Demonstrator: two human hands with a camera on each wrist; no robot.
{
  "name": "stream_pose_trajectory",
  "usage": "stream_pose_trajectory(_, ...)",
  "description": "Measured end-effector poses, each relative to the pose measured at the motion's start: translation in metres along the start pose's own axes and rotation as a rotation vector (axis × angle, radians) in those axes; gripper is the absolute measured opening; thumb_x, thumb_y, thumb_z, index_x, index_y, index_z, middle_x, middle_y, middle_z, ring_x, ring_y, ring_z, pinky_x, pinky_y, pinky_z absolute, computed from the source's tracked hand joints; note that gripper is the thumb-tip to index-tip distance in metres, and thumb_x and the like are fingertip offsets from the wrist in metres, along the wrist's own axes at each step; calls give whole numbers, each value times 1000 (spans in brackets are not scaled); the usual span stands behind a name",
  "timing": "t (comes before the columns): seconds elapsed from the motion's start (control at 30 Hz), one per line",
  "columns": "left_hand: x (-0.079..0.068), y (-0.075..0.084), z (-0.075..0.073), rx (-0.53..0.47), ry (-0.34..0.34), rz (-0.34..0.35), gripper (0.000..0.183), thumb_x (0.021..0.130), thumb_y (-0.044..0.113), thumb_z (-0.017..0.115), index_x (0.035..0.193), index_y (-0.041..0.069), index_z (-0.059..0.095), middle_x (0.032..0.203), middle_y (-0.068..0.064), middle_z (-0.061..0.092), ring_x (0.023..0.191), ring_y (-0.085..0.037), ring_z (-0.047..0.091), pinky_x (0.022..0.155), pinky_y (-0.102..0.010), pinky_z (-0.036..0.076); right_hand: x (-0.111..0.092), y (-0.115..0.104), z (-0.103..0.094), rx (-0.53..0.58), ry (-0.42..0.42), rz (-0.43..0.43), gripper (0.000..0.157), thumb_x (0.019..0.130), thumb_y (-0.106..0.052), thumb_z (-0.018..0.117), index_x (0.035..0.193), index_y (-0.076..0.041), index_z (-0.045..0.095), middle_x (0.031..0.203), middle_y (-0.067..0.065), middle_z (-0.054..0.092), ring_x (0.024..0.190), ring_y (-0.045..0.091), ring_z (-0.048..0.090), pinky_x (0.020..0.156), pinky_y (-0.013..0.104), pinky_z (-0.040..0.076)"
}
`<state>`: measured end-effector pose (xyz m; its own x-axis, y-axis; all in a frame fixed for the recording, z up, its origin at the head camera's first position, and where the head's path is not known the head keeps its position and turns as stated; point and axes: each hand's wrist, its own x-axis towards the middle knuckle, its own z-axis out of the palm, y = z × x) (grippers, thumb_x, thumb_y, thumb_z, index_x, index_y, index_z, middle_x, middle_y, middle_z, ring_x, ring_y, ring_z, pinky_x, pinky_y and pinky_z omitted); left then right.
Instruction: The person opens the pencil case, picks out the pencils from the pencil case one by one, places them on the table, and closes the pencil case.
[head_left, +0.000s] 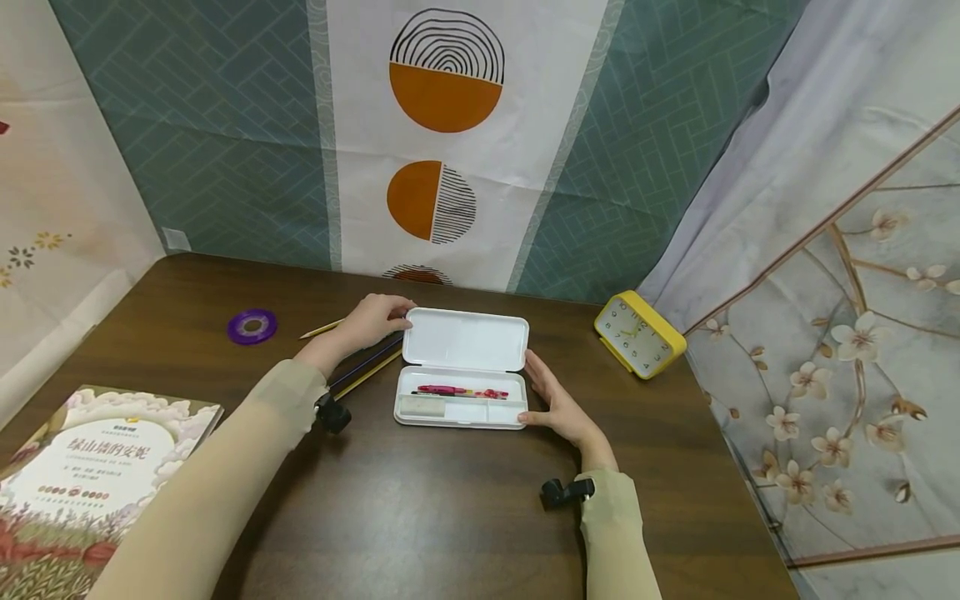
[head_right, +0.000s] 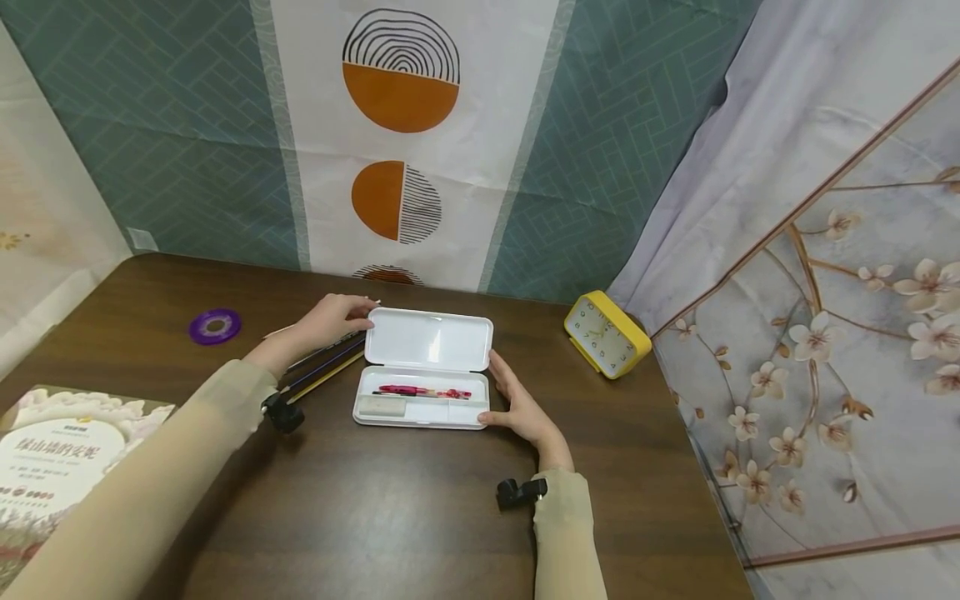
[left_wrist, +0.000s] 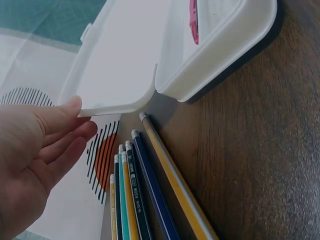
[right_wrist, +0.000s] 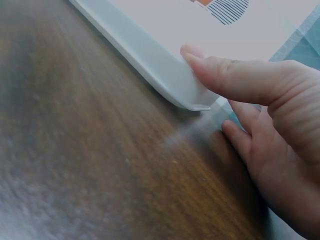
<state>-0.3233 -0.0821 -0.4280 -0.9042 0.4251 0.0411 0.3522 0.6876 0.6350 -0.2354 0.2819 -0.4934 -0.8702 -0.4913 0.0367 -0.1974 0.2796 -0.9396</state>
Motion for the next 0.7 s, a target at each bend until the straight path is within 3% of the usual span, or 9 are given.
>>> stream_pose_trajectory(0.33, -3, 2, 0, 12, 35, 22, 38, 93, 10, 65, 128, -3, 60, 117, -21, 67, 107, -33, 63, 93, -45, 53, -1, 1, -1, -26, 4, -49, 117, 78, -15, 82, 158, -13, -3, 166, 11, -3, 153, 27, 6, 118, 60, 14)
stream_pose_trajectory(0.7, -23, 20, -3, 38, 80, 95, 31, 90, 5, 67, 120, -3, 64, 111, -19, 69, 101, -30, 66, 90, -43, 55, 0, -4, 2, 8, 18, 29, 115, 78, 4, 77, 157, -11, -5, 165, 12, -4, 152, 33, 2, 119, 60, 8)
